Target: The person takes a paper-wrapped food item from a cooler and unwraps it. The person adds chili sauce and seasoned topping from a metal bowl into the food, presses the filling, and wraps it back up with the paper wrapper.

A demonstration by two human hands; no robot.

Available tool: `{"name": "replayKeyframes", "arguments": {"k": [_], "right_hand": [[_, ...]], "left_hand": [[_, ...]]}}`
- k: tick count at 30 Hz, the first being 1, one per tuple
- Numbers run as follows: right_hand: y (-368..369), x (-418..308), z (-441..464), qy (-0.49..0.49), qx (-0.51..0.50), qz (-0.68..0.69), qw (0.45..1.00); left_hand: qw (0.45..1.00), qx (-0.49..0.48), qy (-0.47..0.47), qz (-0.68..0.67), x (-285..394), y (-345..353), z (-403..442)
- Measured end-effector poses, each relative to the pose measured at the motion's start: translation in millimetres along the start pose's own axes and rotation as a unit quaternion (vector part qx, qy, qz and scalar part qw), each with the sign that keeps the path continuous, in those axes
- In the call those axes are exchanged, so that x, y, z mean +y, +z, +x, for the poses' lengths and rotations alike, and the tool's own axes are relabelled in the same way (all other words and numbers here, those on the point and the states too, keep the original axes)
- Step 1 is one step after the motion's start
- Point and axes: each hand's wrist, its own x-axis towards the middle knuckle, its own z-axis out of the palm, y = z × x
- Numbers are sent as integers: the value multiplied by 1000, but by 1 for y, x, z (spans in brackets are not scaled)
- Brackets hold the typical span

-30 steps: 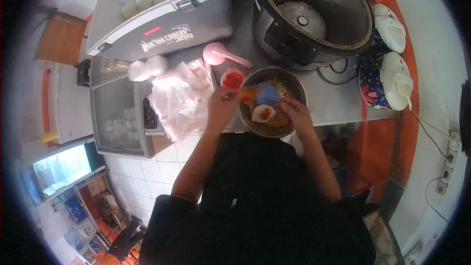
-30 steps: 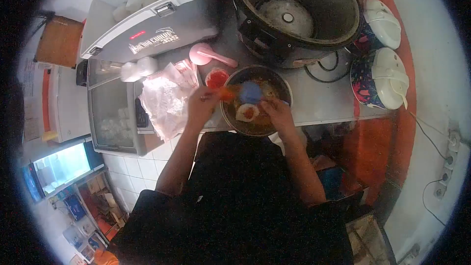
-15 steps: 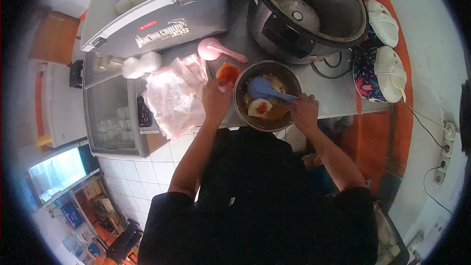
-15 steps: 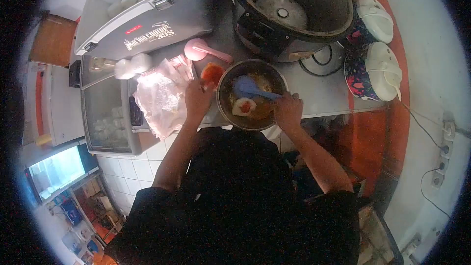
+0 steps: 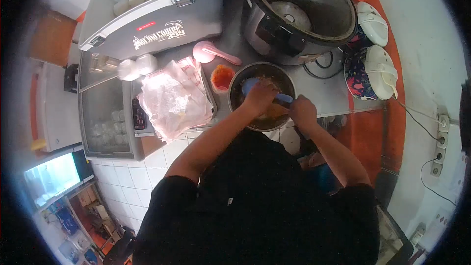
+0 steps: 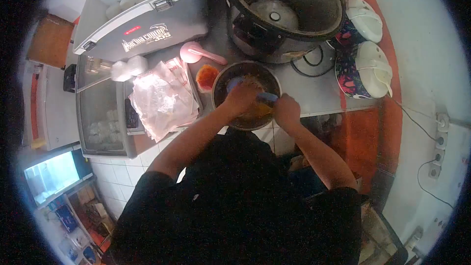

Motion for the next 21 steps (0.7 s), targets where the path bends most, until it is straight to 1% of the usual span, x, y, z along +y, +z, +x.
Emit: {"name": "replayKeyframes", "arguments": {"k": [2, 4, 5, 6, 7, 8, 9, 10, 11, 12, 13, 14, 15, 16, 18, 19, 20, 21], "right_hand": [[-27, 2, -17, -4, -6, 15, 1000], [-46, 7, -33, -4, -15, 33, 999], [-49, 12, -39, 5, -34, 98, 995], [-50, 18, -44, 14, -53, 163, 985], [-42, 26, -47, 19, -54, 165, 985], [-30, 34, -48, 26, -63, 243, 968], [-22, 39, -50, 32, -71, 319, 945], [-21, 40, -53, 34, -71, 322, 944], [-20, 39, -56, 82, -107, 409, 903], [-20, 37, -56, 127, -142, 490, 850], [-21, 36, -55, 126, -142, 493, 849], [-21, 34, -52, 85, -135, 513, 843], [-21, 31, -49, 42, -127, 532, 836], [-21, 27, -43, 41, -129, 533, 836], [-18, 13, -29, -40, -82, 405, 910], [-15, 6, -23, -44, -84, 404, 910], [-11, -1, -17, -74, -75, 298, 949], [-6, -8, -13, -104, -65, 188, 975]], "left_hand": [[981, -190, 10, 43, -9, 18, 21], [980, -178, 37, 75, -21, 39, 30], [979, -168, 58, 104, -25, 49, 31], [978, -171, 64, 103, -20, 33, 36], [978, -200, 20, 51, -11, -1, 44], [973, -228, -26, -1, -8, -24, 46], [973, -231, -24, -1, -10, -30, 41], [988, -131, -40, -68, -15, -36, 33], [989, -27, -57, -134, -20, -44, 24], [989, -29, -56, -133, -20, -62, 16], [974, 28, -76, -212, -17, -86, 6], [949, 86, -95, -290, -15, -103, -6], [927, 111, -128, -336, -17, -110, -21], [900, 137, -162, -380, -18, -117, -36], [845, 175, -220, -454, -20, -136, -71], [833, 187, -250, -456, -19, -147, -87], [820, 199, -280, -457, -18, -156, -102], [820, 202, -283, -455, -20, -158, -117]]}}
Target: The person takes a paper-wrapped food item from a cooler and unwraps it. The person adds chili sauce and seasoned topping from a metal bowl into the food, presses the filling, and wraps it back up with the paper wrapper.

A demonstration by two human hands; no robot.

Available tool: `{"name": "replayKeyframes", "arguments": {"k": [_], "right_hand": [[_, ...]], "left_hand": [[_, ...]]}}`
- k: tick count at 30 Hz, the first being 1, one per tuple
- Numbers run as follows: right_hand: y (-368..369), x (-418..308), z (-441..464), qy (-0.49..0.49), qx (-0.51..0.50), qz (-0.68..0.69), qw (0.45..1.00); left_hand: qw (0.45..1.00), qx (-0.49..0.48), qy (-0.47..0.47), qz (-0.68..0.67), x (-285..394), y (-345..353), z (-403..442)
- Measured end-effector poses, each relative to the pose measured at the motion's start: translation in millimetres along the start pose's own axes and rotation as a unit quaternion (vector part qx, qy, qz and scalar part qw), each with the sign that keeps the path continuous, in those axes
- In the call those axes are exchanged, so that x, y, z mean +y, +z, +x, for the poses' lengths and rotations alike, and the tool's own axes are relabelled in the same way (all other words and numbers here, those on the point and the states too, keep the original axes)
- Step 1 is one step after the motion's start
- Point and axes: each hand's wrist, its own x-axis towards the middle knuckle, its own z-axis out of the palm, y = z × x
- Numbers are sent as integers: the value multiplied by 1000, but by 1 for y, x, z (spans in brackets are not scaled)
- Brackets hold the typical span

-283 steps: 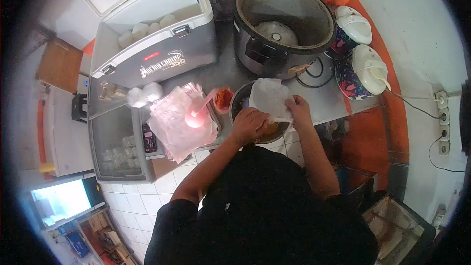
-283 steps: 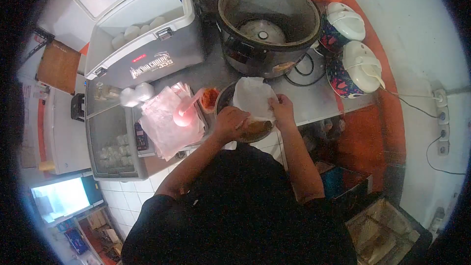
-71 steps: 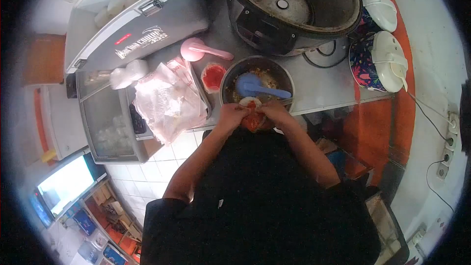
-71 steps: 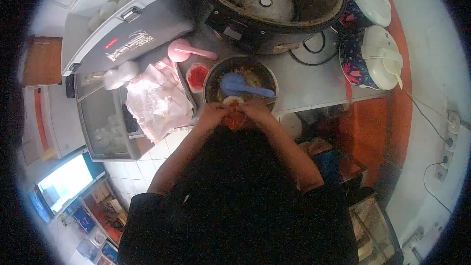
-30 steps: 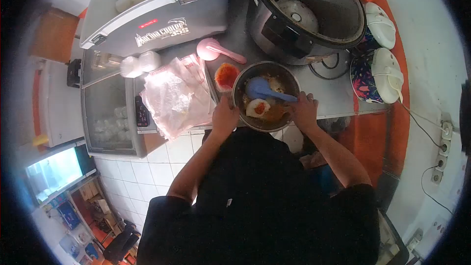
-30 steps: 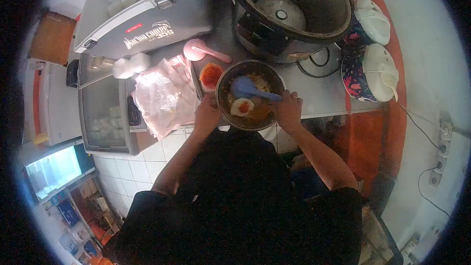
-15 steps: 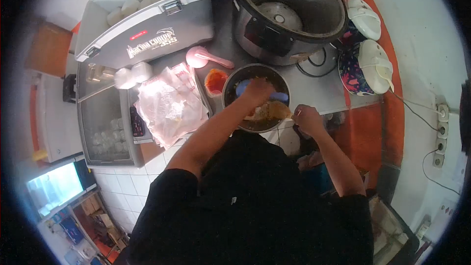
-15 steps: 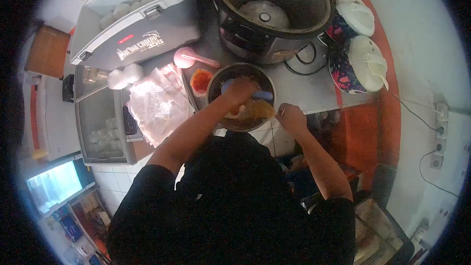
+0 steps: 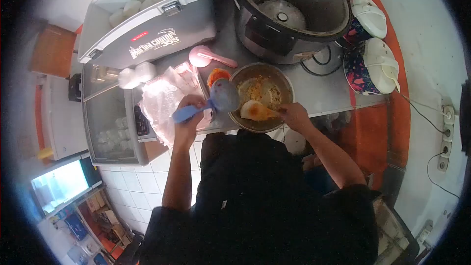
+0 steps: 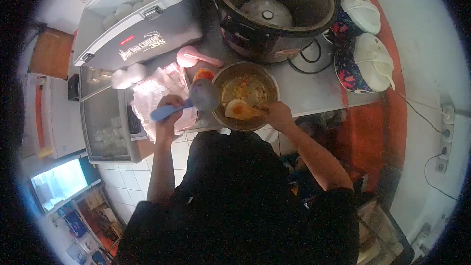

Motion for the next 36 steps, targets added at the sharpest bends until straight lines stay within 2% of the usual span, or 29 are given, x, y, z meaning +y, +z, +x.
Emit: {"name": "replayKeyframes", "arguments": {"k": [2, 4, 5, 6, 10, 18, 21, 24, 26, 28, 30, 33, 36], "right_hand": [[8, -11, 10, 4, -1, -22, 1000], [20, -11, 22, 5, -2, -47, 999], [34, -7, 27, 3, 41, -66, 997], [36, -10, 29, 2, 85, -84, 993], [42, -26, 39, -9, 95, -96, 991], [42, -20, 69, 54, 105, -155, 981], [3, -43, 58, 32, 157, -94, 983], [-11, -72, 57, 26, 132, -70, 988], [29, -51, 83, 42, 133, -96, 986], [32, -50, 92, 52, 137, -127, 981], [23, -50, 95, 44, 72, -182, 980], [-10, -48, 108, -4, 33, -160, 986], [-17, -65, 114, -6, 87, -176, 981]], "left_hand": [[991, 48, -7, -124, -10, -16, -16], [988, 77, -18, -135, -13, -20, -28], [983, 103, -31, -147, -15, -22, -33], [982, 108, -29, -150, -18, -23, -37], [980, 123, -48, -150, -29, -23, -47], [983, 118, -27, -135, -36, -18, -47], [985, 109, -25, -129, -27, -18, -47], [980, 125, -39, -148, -25, -16, -50], [981, 124, -39, -145, -29, -15, -51], [981, 128, -32, -145, -31, -15, -52], [987, 115, -20, -109, -31, -18, -55], [981, 134, -21, -140, -31, -17, -58], [981, 138, -23, -132, -30, -17, -59]]}}
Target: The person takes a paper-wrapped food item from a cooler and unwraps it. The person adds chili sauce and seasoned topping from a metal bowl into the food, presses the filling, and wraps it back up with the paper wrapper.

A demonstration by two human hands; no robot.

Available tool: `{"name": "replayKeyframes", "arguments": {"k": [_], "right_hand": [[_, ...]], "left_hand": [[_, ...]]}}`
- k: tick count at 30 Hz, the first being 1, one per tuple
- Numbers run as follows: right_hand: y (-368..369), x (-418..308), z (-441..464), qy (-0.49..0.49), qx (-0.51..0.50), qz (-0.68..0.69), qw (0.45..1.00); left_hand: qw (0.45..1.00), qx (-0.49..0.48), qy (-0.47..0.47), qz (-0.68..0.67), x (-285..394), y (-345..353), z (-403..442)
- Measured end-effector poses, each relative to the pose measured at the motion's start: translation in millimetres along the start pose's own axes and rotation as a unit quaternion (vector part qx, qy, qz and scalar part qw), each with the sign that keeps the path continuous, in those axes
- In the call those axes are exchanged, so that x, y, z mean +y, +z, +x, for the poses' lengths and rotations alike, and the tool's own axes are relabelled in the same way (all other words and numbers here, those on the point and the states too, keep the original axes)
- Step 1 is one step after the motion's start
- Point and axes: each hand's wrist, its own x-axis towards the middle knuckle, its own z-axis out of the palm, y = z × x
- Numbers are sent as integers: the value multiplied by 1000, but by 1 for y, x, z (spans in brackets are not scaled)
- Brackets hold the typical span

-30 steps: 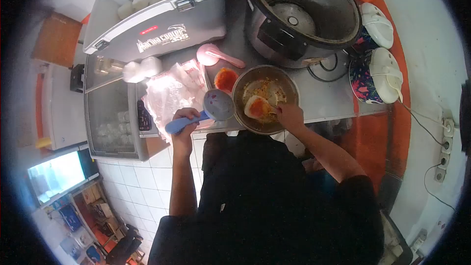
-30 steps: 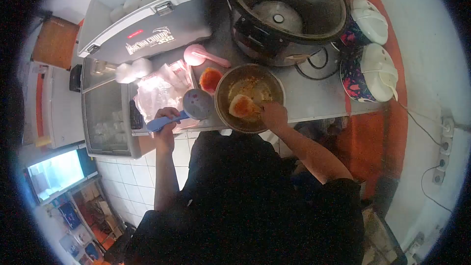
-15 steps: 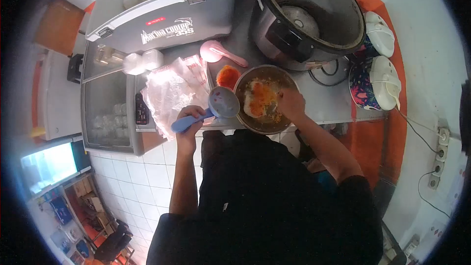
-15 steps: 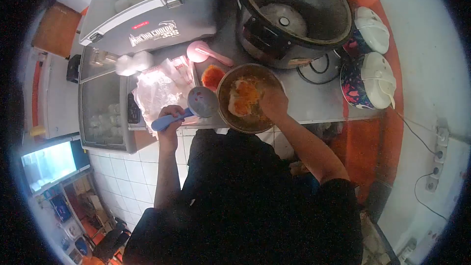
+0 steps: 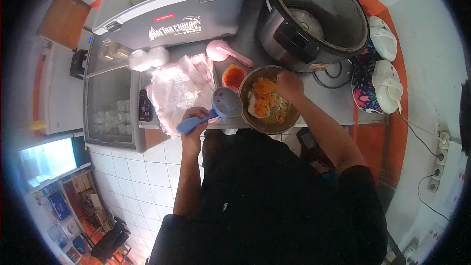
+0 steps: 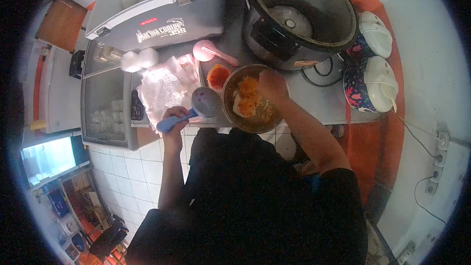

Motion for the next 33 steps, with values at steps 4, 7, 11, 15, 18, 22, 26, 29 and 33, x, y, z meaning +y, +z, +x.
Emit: {"name": "replayKeyframes", "arguments": {"k": [4, 7, 11, 15, 18, 22, 26, 29, 33], "right_hand": [[56, 12, 0, 37, -42, -45, 997], [50, 31, 1, -85, 46, -52, 994], [-24, -1, -30, -62, -86, 5, 994], [39, -17, -65, -37, -53, 3, 998], [60, -11, -62, 0, -25, 10, 1000], [45, -11, -45, 47, -37, -4, 998], [-20, -35, -43, -45, -36, -25, 998], [3, -54, -57, -63, -51, -4, 997], [48, -34, -47, -72, 21, 7, 997]], "left_hand": [[1000, -2, -12, -25, 7, 2, 1], [1000, -8, 6, 10, 6, -2, 3], [1000, -1, 13, -2, 4, -3, 11], [1000, 1, 15, -16, -1, -3, 16], [1000, 3, 8, -20, -2, -1, 18], [1000, -5, 22, -16, 2, 3, 20], [1000, -8, 14, -19, -1, 1, 21], [1000, -1, 6, -31, -1, 1, 18], [1000, 0, 26, 3, -4, -3, 17]]}}
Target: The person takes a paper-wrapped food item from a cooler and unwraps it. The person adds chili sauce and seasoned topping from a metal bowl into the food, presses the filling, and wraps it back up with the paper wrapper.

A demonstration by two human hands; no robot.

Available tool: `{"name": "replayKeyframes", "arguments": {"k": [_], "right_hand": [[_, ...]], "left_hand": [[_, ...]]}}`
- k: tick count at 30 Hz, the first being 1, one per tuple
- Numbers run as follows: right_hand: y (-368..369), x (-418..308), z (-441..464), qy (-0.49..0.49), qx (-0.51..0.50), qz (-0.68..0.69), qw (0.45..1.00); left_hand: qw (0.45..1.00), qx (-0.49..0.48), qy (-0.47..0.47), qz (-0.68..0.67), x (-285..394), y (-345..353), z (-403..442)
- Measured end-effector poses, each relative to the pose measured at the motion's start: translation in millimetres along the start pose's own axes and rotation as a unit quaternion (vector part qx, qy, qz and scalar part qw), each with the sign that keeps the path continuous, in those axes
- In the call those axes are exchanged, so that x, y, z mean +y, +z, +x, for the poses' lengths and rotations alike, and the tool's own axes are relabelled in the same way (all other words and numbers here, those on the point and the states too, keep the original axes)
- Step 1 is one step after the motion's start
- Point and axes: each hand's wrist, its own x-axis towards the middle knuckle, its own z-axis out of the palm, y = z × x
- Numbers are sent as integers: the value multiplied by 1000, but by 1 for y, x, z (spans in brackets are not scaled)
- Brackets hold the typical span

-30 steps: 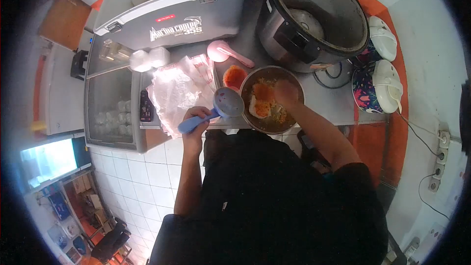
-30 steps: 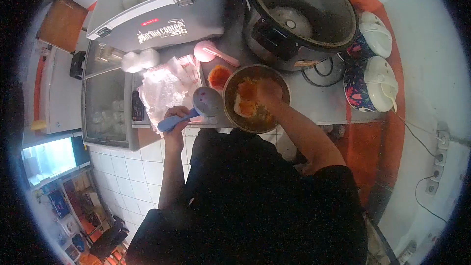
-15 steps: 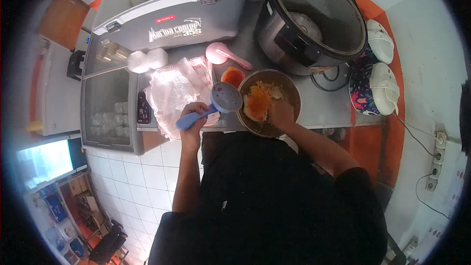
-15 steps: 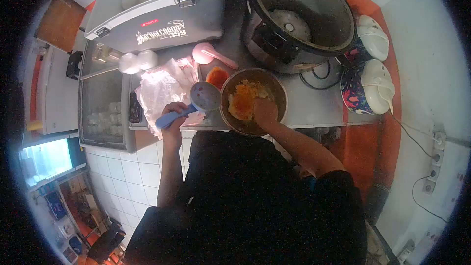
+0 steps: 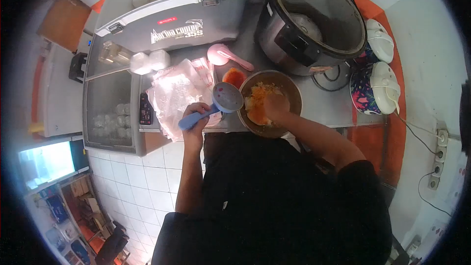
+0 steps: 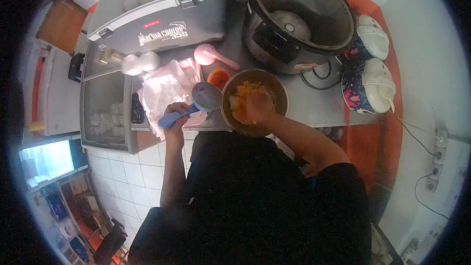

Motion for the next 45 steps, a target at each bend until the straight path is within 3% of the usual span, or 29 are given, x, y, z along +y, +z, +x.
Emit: {"name": "replayKeyframes", "arguments": {"k": [1, 3, 6, 10, 13, 15, 19, 21, 22, 25, 27, 31, 33, 36, 38, 40, 41, 42, 43, 45], "right_hand": [[-4, 2, 5, -3, 0, -1, 1000], [-26, 5, 23, 45, -101, -39, 993], [-61, 3, 40, 24, -106, -84, 990], [6, 40, 48, 77, -58, -48, 994], [-6, 42, 46, 19, -43, -54, 997], [-50, 36, 61, 11, -244, -87, 966], [-36, 41, 72, 115, -239, -66, 962], [5, 47, 56, 73, -67, -42, 994], [5, 46, 50, 74, -65, -40, 994], [-17, 44, 45, 79, -137, -47, 986], [-54, 50, 50, -21, -199, -54, 978], [-88, 55, 37, 16, -168, -124, 978], [-98, 41, 25, 51, -243, -113, 962], [-35, 64, 16, -27, -307, -25, 951], [48, 113, 24, -35, -366, -11, 930], [56, 113, 21, -40, -421, 4, 906], [39, 100, 7, 132, -358, 232, 895], [17, 88, -2, 293, -265, 440, 806], [3, 85, -4, 291, -267, 440, 806], [-20, 84, -7, 365, -277, 519, 722]], "left_hand": [[1000, 3, 1, 0, -1, -1, -1], [1000, 12, 2, -29, -3, -2, -2], [999, 21, 4, -32, 2, -2, -3], [999, 32, 6, -29, -2, 2, -2], [999, 27, 12, -18, 0, 2, 2], [999, 6, 10, -44, 0, 2, 3], [999, 12, -15, -39, 3, 5, 7], [1000, 18, 7, -6, -1, 7, 10], [1000, 16, 8, -4, 0, 7, 11], [1000, 1, -2, 2, 2, 8, 14], [1000, 2, -3, -4, 2, 10, 17], [1000, 0, -3, -6, 1, 10, 18], [1000, -2, -5, -7, -2, 10, 19], [1000, -1, -1, -5, -5, 9, 20], [1000, 2, -1, -5, -6, 8, 19], [1000, 0, 1, -5, -5, 8, 20], [1000, 1, 1, -8, -3, 8, 20], [1000, 2, 1, -11, -2, 8, 21], [1000, 4, 2, -10, -1, 7, 21], [1000, -1, -8, -29, 1, 6, 21]]}}
